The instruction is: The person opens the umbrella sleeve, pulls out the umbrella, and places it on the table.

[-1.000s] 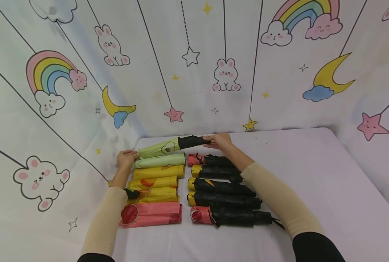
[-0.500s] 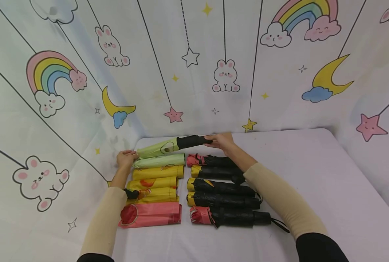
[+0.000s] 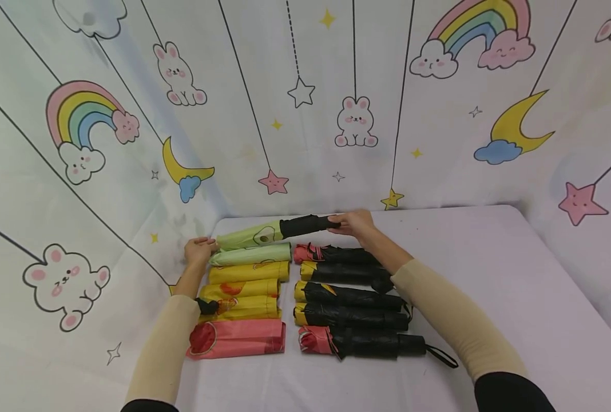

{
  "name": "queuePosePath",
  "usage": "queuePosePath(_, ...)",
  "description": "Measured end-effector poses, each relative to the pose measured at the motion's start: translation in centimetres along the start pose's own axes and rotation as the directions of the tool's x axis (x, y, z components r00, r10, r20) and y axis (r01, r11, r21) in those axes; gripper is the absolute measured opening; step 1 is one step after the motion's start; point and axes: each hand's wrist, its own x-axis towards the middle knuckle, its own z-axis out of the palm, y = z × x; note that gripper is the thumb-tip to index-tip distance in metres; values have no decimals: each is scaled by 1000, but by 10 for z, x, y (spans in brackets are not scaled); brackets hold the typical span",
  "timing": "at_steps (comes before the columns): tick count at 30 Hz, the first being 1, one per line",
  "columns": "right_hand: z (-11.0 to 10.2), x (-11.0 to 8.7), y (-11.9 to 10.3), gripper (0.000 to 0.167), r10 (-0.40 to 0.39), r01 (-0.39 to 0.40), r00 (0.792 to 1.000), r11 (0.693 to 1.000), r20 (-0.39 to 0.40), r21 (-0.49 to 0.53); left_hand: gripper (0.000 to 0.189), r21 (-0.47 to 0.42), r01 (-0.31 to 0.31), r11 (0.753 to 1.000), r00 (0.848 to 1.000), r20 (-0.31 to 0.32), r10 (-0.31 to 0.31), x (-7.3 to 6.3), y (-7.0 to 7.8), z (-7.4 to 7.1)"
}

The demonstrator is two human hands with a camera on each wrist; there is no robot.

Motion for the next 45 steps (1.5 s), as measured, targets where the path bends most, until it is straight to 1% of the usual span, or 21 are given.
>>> queuePosePath(3, -3, -1, 2, 74, -3, 3, 1000, 1000, 2, 6, 53, -6, -2, 1000, 1000, -9, 2, 1, -2, 2)
queuePosePath(7, -7, -2, 3, 62, -13, 13, 1000, 1000, 8, 16, 52, -25, -3, 1000, 1000, -2, 3, 1, -4, 2)
queuePosePath(9, -9, -2, 3, 55, -18, 18, 1000, 1000, 9, 5, 52, -33, -2, 999, 1000, 6, 2, 1, -4, 2)
queuePosePath(12, -11, -4, 2, 50, -19, 19, 1000, 1000, 6, -4, 52, -29, -10, 1000, 1000, 9, 10, 0, -4, 2)
queuePosePath(17, -15, -5, 0, 56, -9, 9, 1000, 1000, -3, 0, 51, -6, -33, 999, 999, 2, 33, -2, -3, 1)
queuePosePath(19, -17, -5, 0, 59, -8, 8, 1000, 1000, -5, 11, 50, -10, -35, 999, 999, 4, 35, -3, -3, 0)
queuePosePath(24, -24, -6, 1, 78, -13, 13, 1000, 1000, 5, 21, 51, -27, -29, 999, 1000, 12, 29, -3, -3, -1)
queuePosePath(26, -26, -7, 2, 80, -18, 18, 1000, 999, 8, 26, 53, -27, -26, 999, 1000, 11, 26, -2, -4, -1)
queuePosePath(28, -29, -7, 2, 73, -23, 22, 1000, 999, 7, 30, 54, -29, -20, 999, 1000, 9, 20, -2, -4, 0)
queuePosePath(33, -36, -10, 1, 31, -33, 33, 999, 999, -8, 29, 54, -29, -17, 999, 1000, 1, 17, -2, -3, 0)
queuePosePath(36, -41, -12, 0, 16, -40, 41, 999, 998, -10, 54, 54, -31, -21, 999, 1000, -6, 21, -4, -2, 0)
queuePosePath(38, -44, -14, -1, 15, -43, 43, 999, 997, 0, 70, 55, -32, -24, 999, 1000, -12, 23, -5, -1, -1)
queuePosePath(42, -49, -18, -3, 22, -45, 44, 999, 996, 9, 73, 54, -58, -13, 998, 1000, -9, 12, -8, 1, -3)
queuePosePath(45, -52, -19, -3, 34, -52, 51, 999, 996, 3, 67, 51, -66, -5, 998, 1000, -8, 4, -8, 1, -3)
